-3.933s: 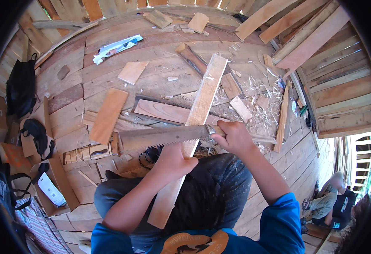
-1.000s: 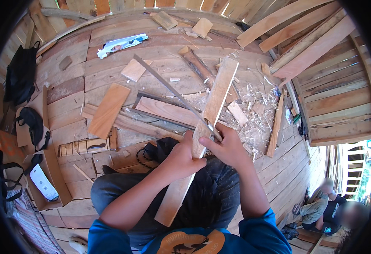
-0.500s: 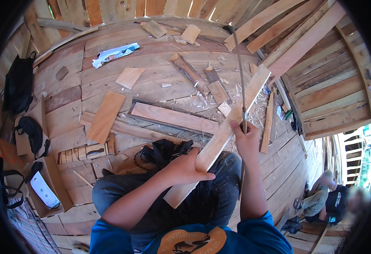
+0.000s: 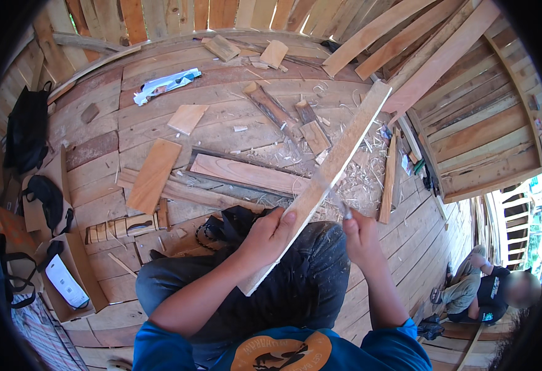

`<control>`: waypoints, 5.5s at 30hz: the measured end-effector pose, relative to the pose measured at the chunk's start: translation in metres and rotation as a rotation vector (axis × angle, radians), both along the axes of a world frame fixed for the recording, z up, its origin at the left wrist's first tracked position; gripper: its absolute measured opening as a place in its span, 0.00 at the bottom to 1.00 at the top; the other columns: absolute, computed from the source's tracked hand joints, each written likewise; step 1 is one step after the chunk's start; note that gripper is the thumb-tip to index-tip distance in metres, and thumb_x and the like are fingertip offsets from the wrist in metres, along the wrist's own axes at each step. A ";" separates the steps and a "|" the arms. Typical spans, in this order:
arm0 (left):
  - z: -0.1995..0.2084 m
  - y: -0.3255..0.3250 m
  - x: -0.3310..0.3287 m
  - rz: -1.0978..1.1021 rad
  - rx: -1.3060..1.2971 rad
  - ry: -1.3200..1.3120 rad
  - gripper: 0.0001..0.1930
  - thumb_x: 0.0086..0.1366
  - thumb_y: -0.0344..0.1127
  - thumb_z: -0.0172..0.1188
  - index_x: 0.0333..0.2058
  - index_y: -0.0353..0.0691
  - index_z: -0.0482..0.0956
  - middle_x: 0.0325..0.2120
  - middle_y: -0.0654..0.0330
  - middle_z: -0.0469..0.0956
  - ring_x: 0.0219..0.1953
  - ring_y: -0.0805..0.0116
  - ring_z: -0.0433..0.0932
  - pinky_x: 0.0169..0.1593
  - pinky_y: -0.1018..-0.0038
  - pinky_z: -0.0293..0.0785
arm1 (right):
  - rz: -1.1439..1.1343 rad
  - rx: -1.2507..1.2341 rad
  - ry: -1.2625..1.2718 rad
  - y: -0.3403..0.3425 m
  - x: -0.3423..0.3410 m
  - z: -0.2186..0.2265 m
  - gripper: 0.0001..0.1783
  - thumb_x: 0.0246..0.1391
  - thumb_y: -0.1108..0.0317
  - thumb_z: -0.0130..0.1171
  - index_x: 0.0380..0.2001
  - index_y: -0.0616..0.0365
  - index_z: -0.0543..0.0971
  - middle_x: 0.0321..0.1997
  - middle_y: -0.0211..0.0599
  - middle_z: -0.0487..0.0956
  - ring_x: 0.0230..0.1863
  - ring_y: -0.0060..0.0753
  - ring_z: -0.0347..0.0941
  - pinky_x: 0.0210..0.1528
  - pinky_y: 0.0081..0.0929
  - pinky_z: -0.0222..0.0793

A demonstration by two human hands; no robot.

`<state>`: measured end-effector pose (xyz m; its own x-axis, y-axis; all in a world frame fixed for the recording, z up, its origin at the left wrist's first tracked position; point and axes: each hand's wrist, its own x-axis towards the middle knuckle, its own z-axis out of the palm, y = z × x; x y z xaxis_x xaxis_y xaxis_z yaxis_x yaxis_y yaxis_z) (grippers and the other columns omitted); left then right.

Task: The person saws a wooden stick by hand while sitting on a floor and holding it against their leg.

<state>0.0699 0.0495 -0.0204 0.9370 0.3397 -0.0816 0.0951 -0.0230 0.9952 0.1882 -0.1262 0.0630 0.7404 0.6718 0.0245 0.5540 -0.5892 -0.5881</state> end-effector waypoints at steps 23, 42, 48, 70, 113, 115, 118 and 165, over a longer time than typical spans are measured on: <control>0.007 0.002 -0.004 -0.038 0.093 0.036 0.20 0.71 0.46 0.42 0.39 0.30 0.70 0.23 0.39 0.74 0.32 0.38 0.76 0.35 0.58 0.69 | 0.115 -0.366 -0.296 -0.004 0.033 -0.006 0.30 0.51 0.40 0.57 0.24 0.62 0.75 0.16 0.52 0.74 0.22 0.57 0.75 0.26 0.46 0.71; 0.018 0.001 -0.009 -0.138 0.290 0.027 0.20 0.70 0.47 0.43 0.36 0.30 0.67 0.18 0.40 0.74 0.27 0.38 0.75 0.31 0.53 0.69 | -0.170 -0.324 -0.432 -0.023 0.084 0.011 0.11 0.46 0.65 0.60 0.20 0.63 0.76 0.19 0.55 0.75 0.25 0.60 0.75 0.31 0.50 0.72; 0.030 -0.003 -0.012 -0.217 0.189 0.020 0.19 0.70 0.46 0.44 0.35 0.31 0.66 0.18 0.40 0.73 0.27 0.37 0.75 0.30 0.53 0.68 | -0.299 -0.335 -0.548 -0.023 0.120 0.035 0.09 0.45 0.66 0.59 0.23 0.61 0.77 0.20 0.53 0.76 0.25 0.55 0.76 0.32 0.46 0.73; 0.031 -0.004 -0.015 -0.228 0.180 -0.005 0.22 0.68 0.49 0.48 0.31 0.30 0.64 0.18 0.39 0.73 0.26 0.38 0.76 0.28 0.55 0.70 | -0.207 -0.331 -0.676 -0.035 0.140 0.031 0.08 0.45 0.67 0.58 0.22 0.60 0.78 0.21 0.55 0.77 0.26 0.58 0.76 0.32 0.47 0.73; -0.007 0.014 0.007 -0.099 -0.408 0.011 0.24 0.72 0.54 0.37 0.30 0.38 0.68 0.16 0.64 0.66 0.20 0.78 0.67 0.25 0.78 0.65 | -0.403 -0.124 0.234 -0.049 0.022 -0.071 0.19 0.50 0.62 0.62 0.13 0.61 0.71 0.10 0.34 0.67 0.14 0.25 0.62 0.21 0.33 0.59; -0.003 0.017 0.008 -0.159 -0.709 0.132 0.24 0.71 0.58 0.36 0.27 0.43 0.64 0.13 0.67 0.62 0.13 0.79 0.63 0.18 0.80 0.62 | -0.421 -0.093 0.326 -0.061 0.011 -0.088 0.19 0.50 0.62 0.62 0.13 0.60 0.71 0.11 0.31 0.68 0.15 0.23 0.61 0.21 0.32 0.59; 0.002 0.016 0.007 -0.223 -0.904 0.065 0.23 0.69 0.61 0.40 0.26 0.47 0.59 0.11 0.70 0.56 0.07 0.80 0.56 0.12 0.82 0.54 | -0.417 0.009 0.362 -0.068 0.010 -0.097 0.19 0.51 0.62 0.62 0.13 0.58 0.70 0.12 0.28 0.68 0.13 0.22 0.60 0.17 0.29 0.57; -0.005 0.008 0.014 -0.100 -0.336 0.061 0.18 0.62 0.23 0.54 0.49 0.32 0.60 0.31 0.54 0.76 0.28 0.71 0.79 0.32 0.75 0.78 | -0.607 0.092 0.812 -0.053 0.032 -0.091 0.20 0.54 0.60 0.61 0.15 0.55 0.67 0.09 0.25 0.61 0.06 0.21 0.55 0.07 0.25 0.47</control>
